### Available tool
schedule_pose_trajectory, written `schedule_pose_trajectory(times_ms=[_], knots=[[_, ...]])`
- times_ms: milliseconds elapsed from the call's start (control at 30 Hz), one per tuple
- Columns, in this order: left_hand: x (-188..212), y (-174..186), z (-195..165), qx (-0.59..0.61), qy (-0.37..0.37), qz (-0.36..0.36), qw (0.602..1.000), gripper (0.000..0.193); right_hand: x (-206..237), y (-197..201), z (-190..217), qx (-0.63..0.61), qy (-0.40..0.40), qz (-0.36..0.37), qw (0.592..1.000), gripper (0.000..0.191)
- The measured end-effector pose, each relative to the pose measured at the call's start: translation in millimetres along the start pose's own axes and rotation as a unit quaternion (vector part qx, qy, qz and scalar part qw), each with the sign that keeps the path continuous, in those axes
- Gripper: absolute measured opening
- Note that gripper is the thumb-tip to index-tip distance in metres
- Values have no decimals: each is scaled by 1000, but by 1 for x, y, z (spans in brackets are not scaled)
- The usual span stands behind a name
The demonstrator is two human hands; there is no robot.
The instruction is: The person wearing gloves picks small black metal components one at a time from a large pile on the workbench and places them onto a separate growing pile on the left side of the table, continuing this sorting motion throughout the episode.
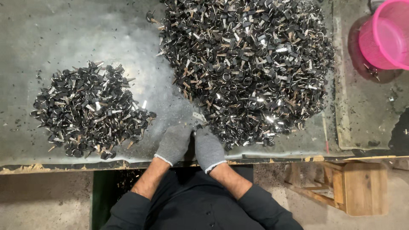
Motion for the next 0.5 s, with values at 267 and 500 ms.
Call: schedule_pose_trajectory(times_ms=[267,500], knots=[[19,14,-21,42,-48,-92,994,27,16,2,-9,-8,-41,118,992,25],[26,27,-22,124,-39,-190,973,37,21,15,-9,-55,-28,20,998,29]])
Point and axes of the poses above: each hand's wrist, its own x-axis away from the middle knuckle, its own y-axis out of the back of the hand, z = x × y, the point moved 8 cm from there along -x, towards the middle knuckle, and after that the axes turned 4 degrees about -z, right-handed, at the moved point
